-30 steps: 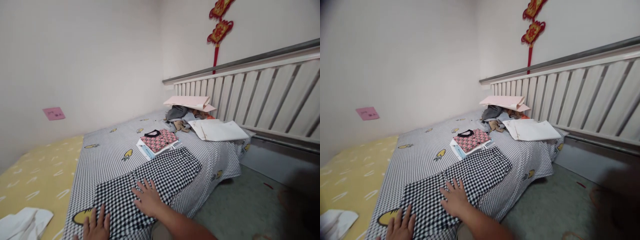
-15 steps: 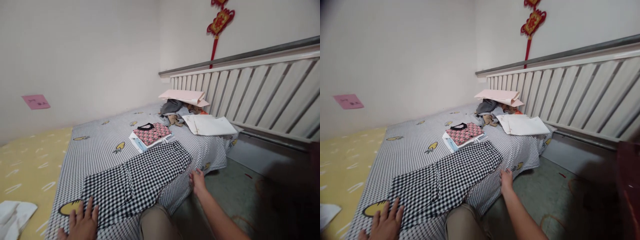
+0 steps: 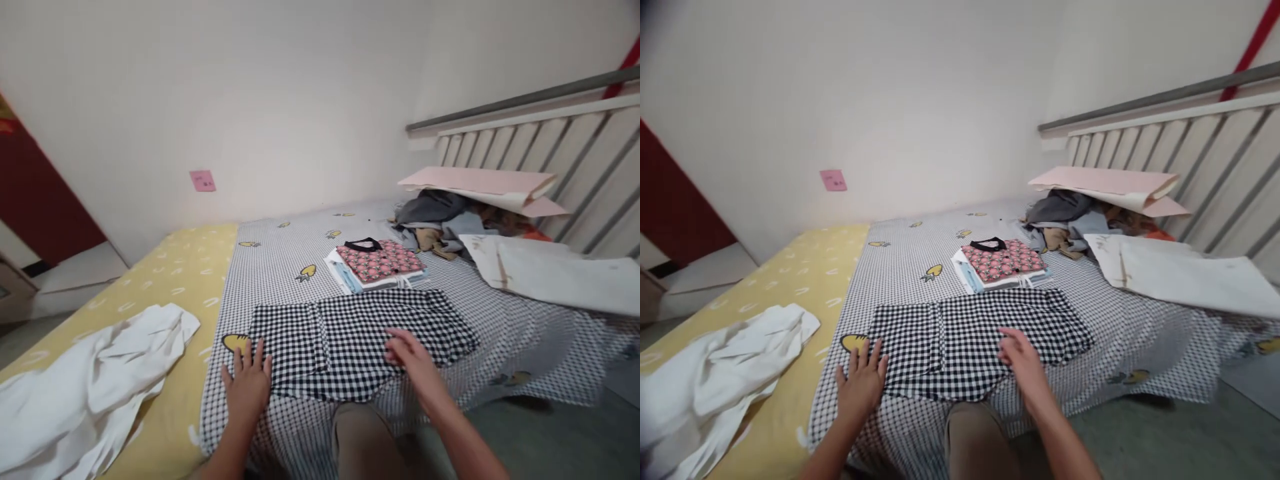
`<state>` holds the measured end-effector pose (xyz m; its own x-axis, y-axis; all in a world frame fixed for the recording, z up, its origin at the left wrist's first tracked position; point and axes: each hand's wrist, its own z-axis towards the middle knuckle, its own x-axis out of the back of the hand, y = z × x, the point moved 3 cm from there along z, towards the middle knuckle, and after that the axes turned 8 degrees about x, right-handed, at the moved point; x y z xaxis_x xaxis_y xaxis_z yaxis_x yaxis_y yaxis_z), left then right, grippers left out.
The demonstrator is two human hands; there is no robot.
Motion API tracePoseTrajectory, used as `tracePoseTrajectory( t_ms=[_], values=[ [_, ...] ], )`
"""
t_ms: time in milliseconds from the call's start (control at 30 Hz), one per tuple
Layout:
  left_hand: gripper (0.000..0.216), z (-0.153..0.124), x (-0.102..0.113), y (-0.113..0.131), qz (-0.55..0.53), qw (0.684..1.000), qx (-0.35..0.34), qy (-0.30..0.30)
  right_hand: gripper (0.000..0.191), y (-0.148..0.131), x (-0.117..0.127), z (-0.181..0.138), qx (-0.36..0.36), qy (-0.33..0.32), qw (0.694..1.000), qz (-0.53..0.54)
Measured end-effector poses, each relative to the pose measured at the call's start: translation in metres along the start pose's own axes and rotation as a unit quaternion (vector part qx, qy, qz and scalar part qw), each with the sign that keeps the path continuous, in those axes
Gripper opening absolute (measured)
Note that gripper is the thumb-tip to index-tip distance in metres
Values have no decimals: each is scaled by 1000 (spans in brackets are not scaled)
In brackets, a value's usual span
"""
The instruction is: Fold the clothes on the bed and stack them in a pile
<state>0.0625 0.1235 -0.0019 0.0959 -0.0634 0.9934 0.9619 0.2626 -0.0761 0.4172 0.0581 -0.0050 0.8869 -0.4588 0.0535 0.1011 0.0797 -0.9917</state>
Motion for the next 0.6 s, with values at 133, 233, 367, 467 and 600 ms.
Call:
tracePoseTrajectory(
  t_ms=[133,233,367,467,600],
  values=[
    [55,-2,-1,-1,-6,1000,0,13,49,-25,-87,4,-61,-225,951,-201],
    [55,-4,-1,0,-8,1000,4,18,50,-28,-125,22,-61,-206,916,-338],
    [55,-5,-4,0,-30,999,4,25,59,-24,-159,36,-71,-195,907,-367],
    [57,2,-10,-4,-98,995,15,14,54,-21,-179,35,-62,-182,921,-338],
    [57,17,-13,-21,-270,961,62,-6,37,-18,-198,37,-51,-144,960,-237]
  ],
)
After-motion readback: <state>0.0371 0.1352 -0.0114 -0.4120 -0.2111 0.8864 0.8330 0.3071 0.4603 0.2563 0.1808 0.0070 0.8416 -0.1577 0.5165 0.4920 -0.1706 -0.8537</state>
